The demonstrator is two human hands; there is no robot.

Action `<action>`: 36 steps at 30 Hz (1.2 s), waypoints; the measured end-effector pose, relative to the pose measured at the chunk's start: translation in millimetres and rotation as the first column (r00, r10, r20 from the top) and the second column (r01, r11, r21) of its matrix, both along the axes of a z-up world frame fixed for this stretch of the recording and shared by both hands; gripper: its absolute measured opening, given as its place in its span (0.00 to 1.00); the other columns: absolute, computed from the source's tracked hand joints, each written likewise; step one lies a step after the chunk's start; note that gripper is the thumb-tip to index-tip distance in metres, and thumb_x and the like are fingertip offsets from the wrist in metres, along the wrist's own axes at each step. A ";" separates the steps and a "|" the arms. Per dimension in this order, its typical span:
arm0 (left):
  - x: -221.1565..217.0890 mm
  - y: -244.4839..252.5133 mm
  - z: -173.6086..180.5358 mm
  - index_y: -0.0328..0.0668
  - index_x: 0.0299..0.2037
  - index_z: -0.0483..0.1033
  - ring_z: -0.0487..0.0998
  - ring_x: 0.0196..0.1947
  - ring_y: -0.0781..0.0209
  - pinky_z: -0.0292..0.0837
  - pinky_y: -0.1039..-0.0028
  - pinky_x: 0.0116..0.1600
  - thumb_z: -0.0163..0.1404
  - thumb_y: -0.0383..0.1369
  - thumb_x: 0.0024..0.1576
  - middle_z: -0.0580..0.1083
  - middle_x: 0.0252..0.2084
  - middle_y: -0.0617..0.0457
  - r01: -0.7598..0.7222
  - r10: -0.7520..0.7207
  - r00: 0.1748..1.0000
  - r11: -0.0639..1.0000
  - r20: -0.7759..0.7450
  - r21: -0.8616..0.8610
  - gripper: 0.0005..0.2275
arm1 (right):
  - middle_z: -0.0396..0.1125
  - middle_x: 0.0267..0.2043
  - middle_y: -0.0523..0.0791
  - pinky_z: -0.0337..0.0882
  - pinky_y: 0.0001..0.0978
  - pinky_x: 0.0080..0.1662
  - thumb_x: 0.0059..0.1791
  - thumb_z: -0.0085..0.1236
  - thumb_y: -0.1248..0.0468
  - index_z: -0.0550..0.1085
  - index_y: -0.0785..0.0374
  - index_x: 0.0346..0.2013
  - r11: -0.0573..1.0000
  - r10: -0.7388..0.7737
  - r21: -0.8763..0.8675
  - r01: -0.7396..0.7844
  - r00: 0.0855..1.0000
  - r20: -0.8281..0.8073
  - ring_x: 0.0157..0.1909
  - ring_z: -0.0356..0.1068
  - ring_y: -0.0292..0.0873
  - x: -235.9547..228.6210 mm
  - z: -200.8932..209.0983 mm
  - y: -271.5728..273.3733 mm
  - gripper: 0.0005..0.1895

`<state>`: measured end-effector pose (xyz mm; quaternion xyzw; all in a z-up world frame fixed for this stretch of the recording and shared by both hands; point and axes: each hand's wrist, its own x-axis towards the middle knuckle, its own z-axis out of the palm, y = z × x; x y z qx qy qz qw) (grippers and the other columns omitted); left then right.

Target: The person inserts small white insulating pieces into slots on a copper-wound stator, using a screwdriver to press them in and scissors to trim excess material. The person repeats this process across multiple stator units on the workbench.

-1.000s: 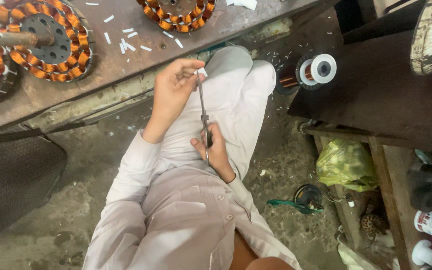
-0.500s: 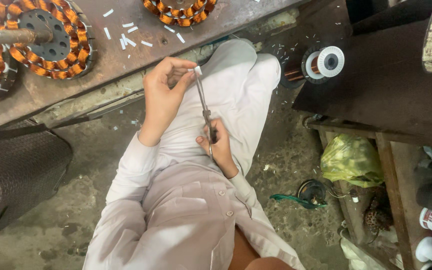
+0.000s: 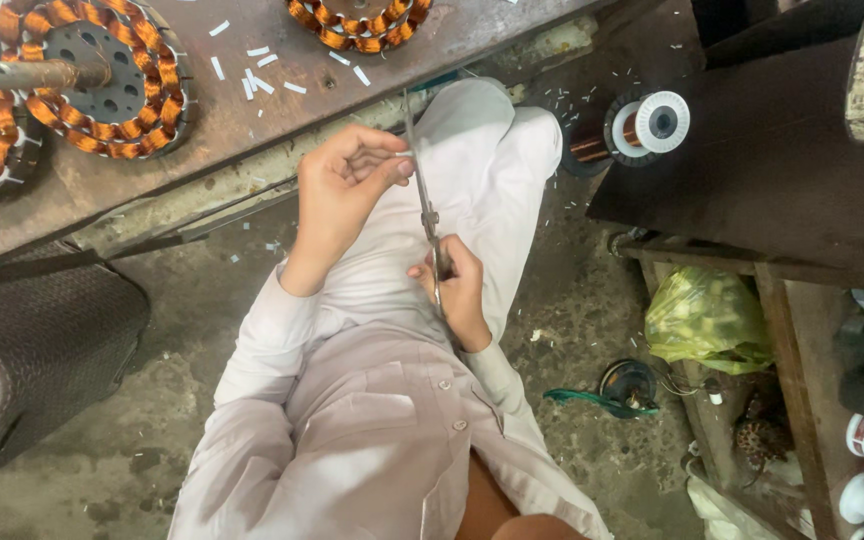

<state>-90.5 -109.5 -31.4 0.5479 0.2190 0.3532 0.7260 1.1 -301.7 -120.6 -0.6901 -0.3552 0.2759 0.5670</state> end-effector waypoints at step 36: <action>25.0 115.0 65.1 0.34 0.61 0.69 0.77 0.52 0.48 0.73 0.66 0.57 0.60 0.29 0.66 0.74 0.54 0.44 -0.463 0.517 0.842 0.545 0.154 0.699 0.17 | 0.71 0.45 0.47 0.73 0.25 0.46 0.51 0.60 0.78 0.76 0.72 0.44 0.950 -0.166 0.296 0.101 0.965 0.204 0.43 0.75 0.37 33.5 129.1 30.6 0.07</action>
